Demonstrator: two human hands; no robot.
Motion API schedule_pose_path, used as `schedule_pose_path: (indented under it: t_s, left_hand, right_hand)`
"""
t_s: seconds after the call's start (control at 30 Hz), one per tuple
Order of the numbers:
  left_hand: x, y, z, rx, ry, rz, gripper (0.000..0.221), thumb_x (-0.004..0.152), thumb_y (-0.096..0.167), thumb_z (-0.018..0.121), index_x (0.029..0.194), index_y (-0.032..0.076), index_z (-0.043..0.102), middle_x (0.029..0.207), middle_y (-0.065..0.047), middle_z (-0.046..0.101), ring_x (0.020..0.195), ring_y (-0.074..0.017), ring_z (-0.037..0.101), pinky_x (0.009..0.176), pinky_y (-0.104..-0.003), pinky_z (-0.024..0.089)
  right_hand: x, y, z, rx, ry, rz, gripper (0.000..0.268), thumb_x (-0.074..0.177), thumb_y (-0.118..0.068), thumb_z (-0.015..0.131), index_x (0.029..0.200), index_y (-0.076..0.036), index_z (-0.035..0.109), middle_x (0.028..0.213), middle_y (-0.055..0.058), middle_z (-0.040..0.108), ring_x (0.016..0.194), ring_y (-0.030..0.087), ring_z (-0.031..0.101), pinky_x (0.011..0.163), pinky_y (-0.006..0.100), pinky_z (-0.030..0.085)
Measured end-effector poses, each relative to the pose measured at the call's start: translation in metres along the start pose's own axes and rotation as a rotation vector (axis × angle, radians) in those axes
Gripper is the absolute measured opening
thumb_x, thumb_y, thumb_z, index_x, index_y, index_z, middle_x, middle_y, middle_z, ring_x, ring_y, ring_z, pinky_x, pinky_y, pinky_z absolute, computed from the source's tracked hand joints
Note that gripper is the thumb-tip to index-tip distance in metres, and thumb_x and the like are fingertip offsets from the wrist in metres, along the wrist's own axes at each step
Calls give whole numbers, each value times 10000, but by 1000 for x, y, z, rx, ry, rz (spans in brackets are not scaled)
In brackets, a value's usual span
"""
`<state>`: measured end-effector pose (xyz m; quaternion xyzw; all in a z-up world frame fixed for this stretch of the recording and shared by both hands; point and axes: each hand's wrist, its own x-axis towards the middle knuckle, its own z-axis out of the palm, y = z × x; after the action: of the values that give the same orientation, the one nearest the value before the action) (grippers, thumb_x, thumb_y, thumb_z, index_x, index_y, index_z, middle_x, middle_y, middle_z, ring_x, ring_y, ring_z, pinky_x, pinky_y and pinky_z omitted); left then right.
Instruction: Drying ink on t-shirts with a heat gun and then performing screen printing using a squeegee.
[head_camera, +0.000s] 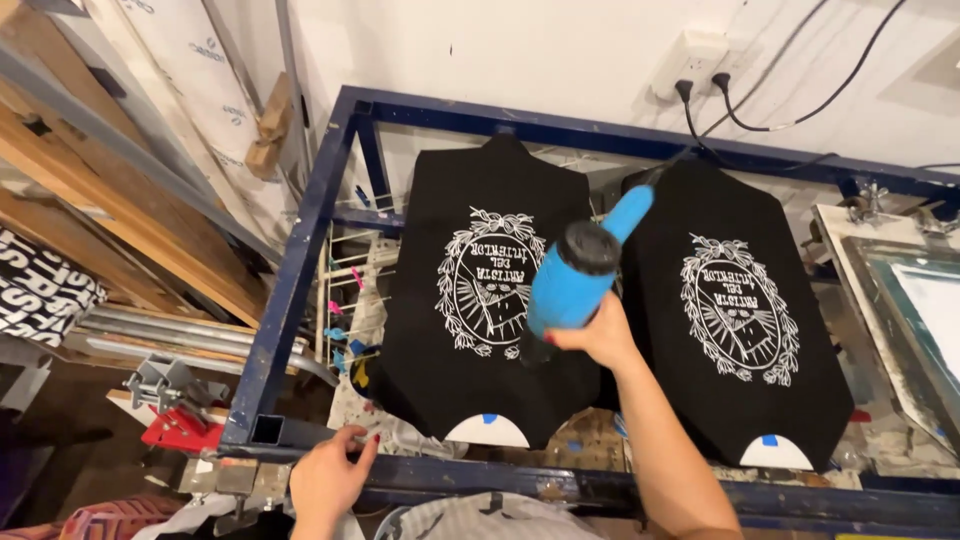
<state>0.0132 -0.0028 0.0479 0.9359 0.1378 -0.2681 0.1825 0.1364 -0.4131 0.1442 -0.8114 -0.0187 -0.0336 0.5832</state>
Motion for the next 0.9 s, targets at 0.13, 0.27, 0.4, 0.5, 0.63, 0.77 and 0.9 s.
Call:
schedule_pose_path:
  t_s: [0.13,0.27,0.4,0.5,0.63,0.77,0.9]
  left_hand:
    - [2,-3,6,15,52,9,383,927,656,515,1153,406,698,949,232,796,914,-109,752,706,-339,595]
    - [5,-2,2,4,4,1,433,936,677,495,1190,392,699,1016,193,799,932,-107,757,728,-319,601]
    - [3,-3,7,-18,64,16,396,928,649,525,1160,385,706,985,196,797,906,-118,755,697,-335,592]
    - [-1,0,-1,-2,-11,1,386,947,644,506,1178,396,690,966,211,798,873,-111,744,663,-308,582]
    - [2,-1,1,-17,24,1,391,938,657,510,1165,397,694,922,223,799,853,-90,748,636,-299,578]
    - [-1,-1,2,-13,-21,12,408,948,654,503,1200,390,686,961,219,806,867,-92,748,646,-301,591]
    - [5,-5,8,-21,25,36,402,940,640,520,1206,384,677,970,207,808,836,-93,748,626,-292,600]
  right_hand:
    - [21,9,27,-68,335,-161,719,533,-168,976,1175,-80,666,1132,103,737,1039,216,692,917,378,564]
    - [20,-1,38,59,30,-104,724,545,-212,970,1194,-69,683,1133,116,766,1065,248,726,950,414,593]
    - [37,4,68,54,170,-150,784,530,-185,990,1225,-95,639,1140,100,753,1043,204,711,921,364,583]
    - [38,-14,81,48,150,-130,718,534,-151,955,1182,-107,648,1103,98,748,1032,228,722,872,370,588]
    - [48,-8,82,69,-158,-17,865,507,-254,980,1275,-49,641,1196,123,760,1130,252,724,993,416,602]
    - [64,-6,101,105,104,-160,747,544,-178,980,1209,-87,652,1144,121,753,1064,244,731,926,399,600]
    - [77,-20,99,43,-155,24,856,493,-271,975,1268,-86,662,1200,95,767,1138,246,721,1000,401,584]
